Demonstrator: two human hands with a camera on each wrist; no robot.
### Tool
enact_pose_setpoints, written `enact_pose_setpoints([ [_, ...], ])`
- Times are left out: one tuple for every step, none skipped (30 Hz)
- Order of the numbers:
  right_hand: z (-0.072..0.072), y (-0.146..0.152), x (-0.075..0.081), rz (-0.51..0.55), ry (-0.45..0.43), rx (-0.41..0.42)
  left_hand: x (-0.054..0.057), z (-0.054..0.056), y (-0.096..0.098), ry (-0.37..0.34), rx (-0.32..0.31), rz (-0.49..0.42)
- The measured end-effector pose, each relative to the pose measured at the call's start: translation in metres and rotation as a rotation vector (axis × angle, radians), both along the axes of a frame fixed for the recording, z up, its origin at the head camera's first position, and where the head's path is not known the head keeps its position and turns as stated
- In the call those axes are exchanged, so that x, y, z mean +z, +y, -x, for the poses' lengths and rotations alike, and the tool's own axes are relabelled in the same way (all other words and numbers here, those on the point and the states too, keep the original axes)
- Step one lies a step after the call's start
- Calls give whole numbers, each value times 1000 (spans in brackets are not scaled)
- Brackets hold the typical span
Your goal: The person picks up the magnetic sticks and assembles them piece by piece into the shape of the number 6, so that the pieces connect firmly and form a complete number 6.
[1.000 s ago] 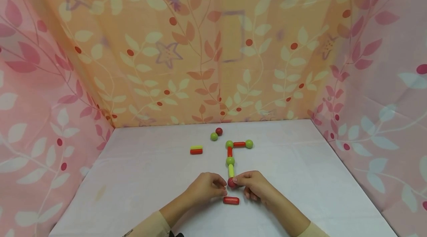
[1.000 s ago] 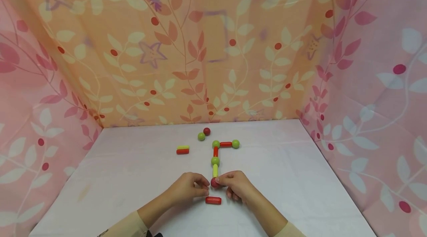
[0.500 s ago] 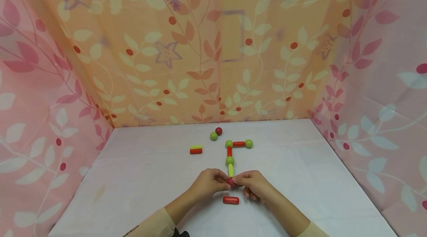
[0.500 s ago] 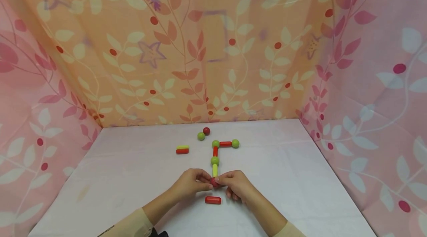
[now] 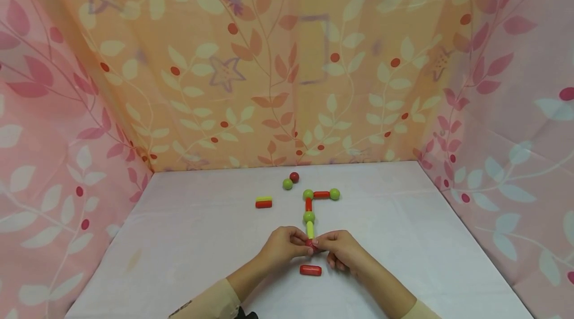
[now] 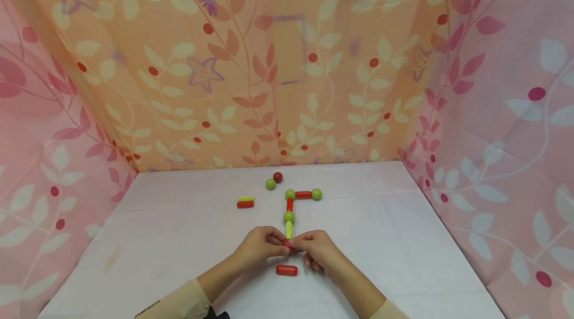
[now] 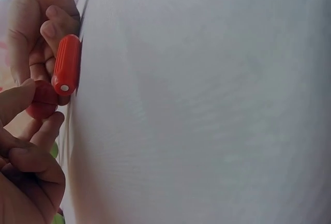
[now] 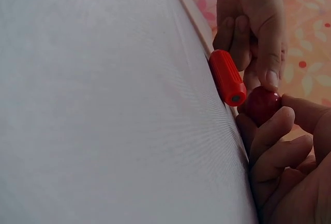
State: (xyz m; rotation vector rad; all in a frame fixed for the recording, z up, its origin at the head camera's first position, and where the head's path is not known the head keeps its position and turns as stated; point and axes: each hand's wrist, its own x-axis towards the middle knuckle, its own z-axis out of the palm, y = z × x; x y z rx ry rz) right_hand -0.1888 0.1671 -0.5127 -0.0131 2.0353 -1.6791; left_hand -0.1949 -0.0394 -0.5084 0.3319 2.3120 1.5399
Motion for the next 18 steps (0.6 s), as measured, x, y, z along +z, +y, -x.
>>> enact_pose_setpoints([
  [0, 0, 0, -1, 0, 0, 0, 0, 0, -7, 4, -5],
  [0, 0, 0, 0, -1, -2, -1, 0, 0, -14, 7, -9],
  [0, 1, 1, -1, -1, -3, -1, 1, 0, -19, 10, -12],
  [0, 1, 1, -3, 1, -3, -2, 1, 0, -25, 14, -15],
  [0, 1, 1, -7, 2, -4, -2, 2, -1, -32, 15, -20],
  [1, 1, 2, -18, 11, -2, -3, 2, -1, -43, 20, -25],
  [1, 1, 2, -33, 24, 1, -3, 3, -1, -50, 22, -31],
  [1, 2, 3, -56, 43, 5, -4, 3, -1, -59, 24, -36],
  [1, 2, 4, -82, 65, 11, -5, 3, -1, -72, 28, -43],
  [0, 3, 4, -110, 92, 17, -5, 4, -2, -84, 30, -51],
  [0, 4, 6, -138, 118, 23, -5, 4, -2, -95, 32, -56],
  [0, 5, 7, -167, 144, 29, -6, 4, -2, -104, 35, -59],
  [-1, 6, 8, -191, 162, 36, -6, 4, -2, -111, 38, -60],
  [-2, 7, 10, -214, 181, 43, -6, 5, -3, -120, 40, -61],
  [-3, 8, 11, -229, 196, 51, -6, 5, -4, -123, 42, -60],
  [-4, 9, 12, -240, 212, 63, -6, 5, -4, -120, 44, -58],
  [-5, 9, 13, -248, 230, 83, -5, 6, -5, -118, 46, -58],
  [-6, 9, 14, -259, 259, 107, -5, 6, -7, -115, 48, -58],
])
